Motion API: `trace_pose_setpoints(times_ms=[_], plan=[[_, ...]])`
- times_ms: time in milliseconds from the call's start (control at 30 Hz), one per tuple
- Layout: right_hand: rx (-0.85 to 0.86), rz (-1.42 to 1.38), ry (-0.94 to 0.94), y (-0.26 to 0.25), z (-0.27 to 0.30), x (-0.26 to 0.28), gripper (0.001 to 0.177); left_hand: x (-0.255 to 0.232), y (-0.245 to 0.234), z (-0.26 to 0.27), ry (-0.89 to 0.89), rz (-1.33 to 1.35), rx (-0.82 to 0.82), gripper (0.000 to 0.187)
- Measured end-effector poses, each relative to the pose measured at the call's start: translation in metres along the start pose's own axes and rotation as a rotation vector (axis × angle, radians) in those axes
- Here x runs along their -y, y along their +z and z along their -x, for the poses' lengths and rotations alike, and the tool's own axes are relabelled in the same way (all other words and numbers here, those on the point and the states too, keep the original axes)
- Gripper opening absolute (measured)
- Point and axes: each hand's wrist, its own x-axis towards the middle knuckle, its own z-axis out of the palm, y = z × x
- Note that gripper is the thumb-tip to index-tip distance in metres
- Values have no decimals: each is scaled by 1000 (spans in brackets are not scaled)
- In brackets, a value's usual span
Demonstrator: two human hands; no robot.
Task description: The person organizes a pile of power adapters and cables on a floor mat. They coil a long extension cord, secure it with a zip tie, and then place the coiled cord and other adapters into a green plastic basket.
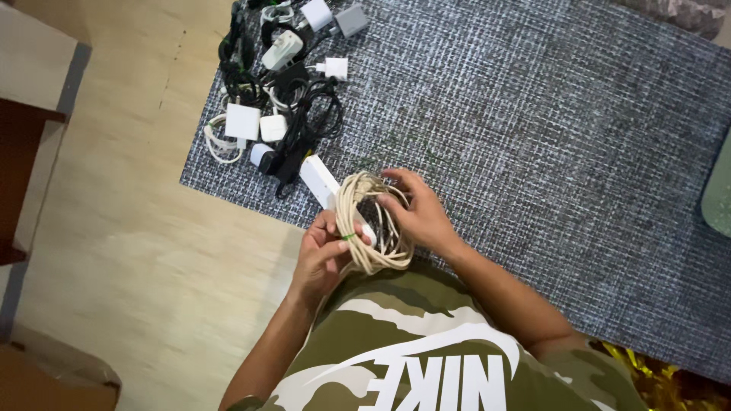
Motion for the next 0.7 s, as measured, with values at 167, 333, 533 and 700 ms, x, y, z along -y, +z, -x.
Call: trace_pose_setpoints(times_ms=[167,333,533,700], plan=[[65,137,-8,2,-7,-6,40,-1,-30,11,-15,-74,-152,26],[57,51,98,2,-12,-15,53,9,-49,15,171,-525,-321,45],[59,188,86,3,-7,-11,38,16,-40,4,138,-509,-427,50],[115,116,174,10,-3,-2,29,9,-24,-3,-91,-291,-369,50]])
